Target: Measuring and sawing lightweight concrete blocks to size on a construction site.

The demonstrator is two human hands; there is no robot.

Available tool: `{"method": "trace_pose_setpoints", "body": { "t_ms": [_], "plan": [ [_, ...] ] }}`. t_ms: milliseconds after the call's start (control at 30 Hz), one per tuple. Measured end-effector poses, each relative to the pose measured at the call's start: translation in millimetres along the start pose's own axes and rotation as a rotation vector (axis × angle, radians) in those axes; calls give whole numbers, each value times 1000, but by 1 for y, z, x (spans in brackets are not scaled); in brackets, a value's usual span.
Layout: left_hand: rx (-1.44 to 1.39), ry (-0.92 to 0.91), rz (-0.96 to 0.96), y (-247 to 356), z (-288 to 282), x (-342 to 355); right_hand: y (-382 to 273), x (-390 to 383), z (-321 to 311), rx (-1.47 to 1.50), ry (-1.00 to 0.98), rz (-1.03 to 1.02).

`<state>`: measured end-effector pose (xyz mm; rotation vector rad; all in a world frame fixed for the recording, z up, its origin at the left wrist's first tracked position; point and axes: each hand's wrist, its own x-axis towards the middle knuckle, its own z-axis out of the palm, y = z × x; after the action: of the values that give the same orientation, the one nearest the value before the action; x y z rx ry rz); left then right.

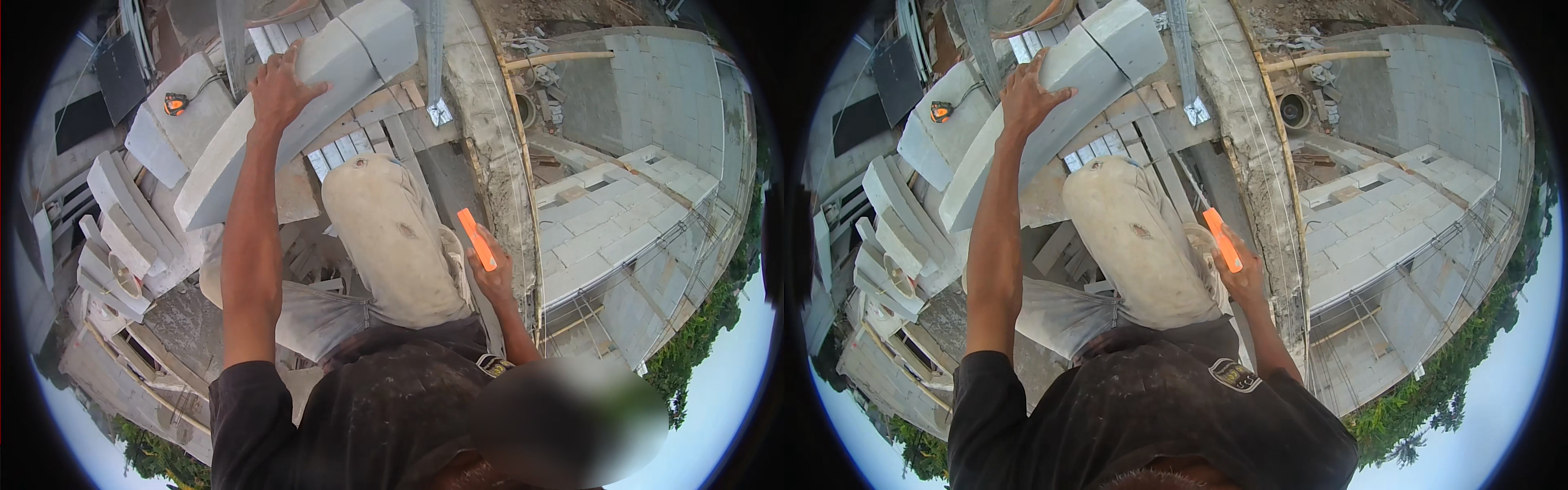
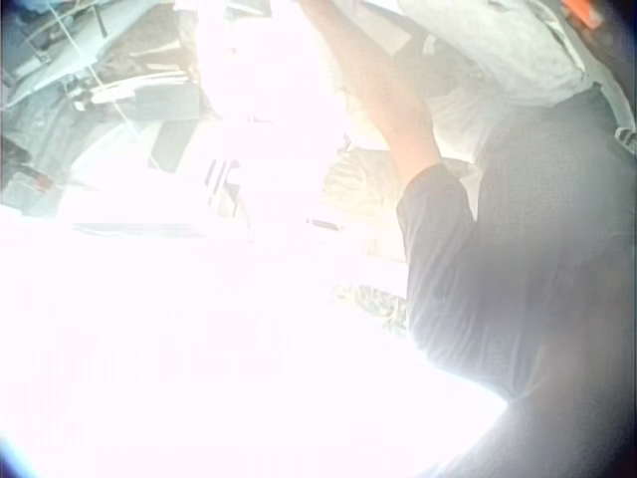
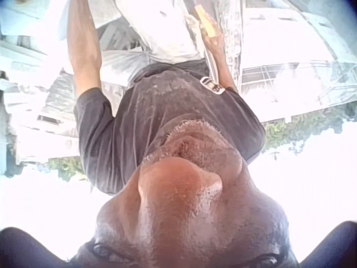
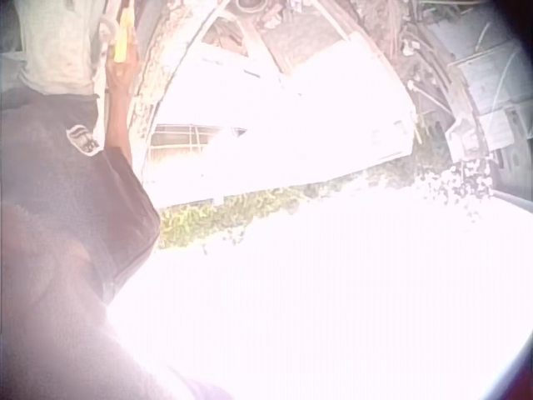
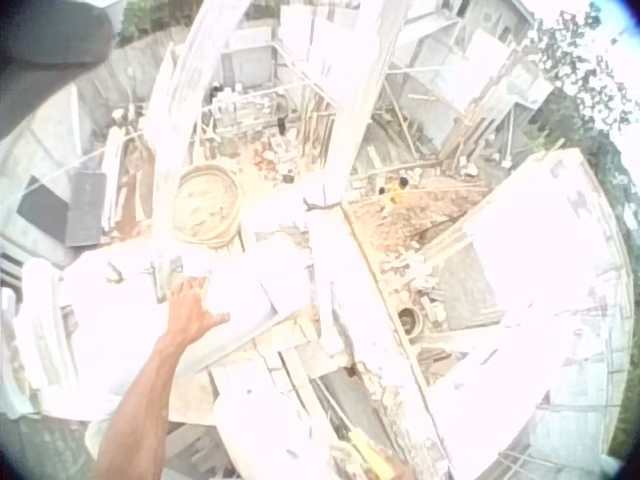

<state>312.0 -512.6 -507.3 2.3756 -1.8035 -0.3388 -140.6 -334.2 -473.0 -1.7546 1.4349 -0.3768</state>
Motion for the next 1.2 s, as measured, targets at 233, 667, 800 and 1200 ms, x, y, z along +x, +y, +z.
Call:
{"method": "trace_pose_setpoints", "body": {
  "t_ms": [233, 667, 800, 1200],
  "plan": [
    [53, -77, 24, 21, -3, -12, -26, -40, -12, 44, -109, 143],
    [-24, -225, 28, 58, -19, 5, -37, -48, -9, 100, -21, 213],
    [-17, -169, 60, 83, -9, 16, -73, -55, -30, 64, -6, 209],
    [-12, -82, 66, 77, 6, 27, -86, -62, -25, -15, 107, 174]
  ]
}}
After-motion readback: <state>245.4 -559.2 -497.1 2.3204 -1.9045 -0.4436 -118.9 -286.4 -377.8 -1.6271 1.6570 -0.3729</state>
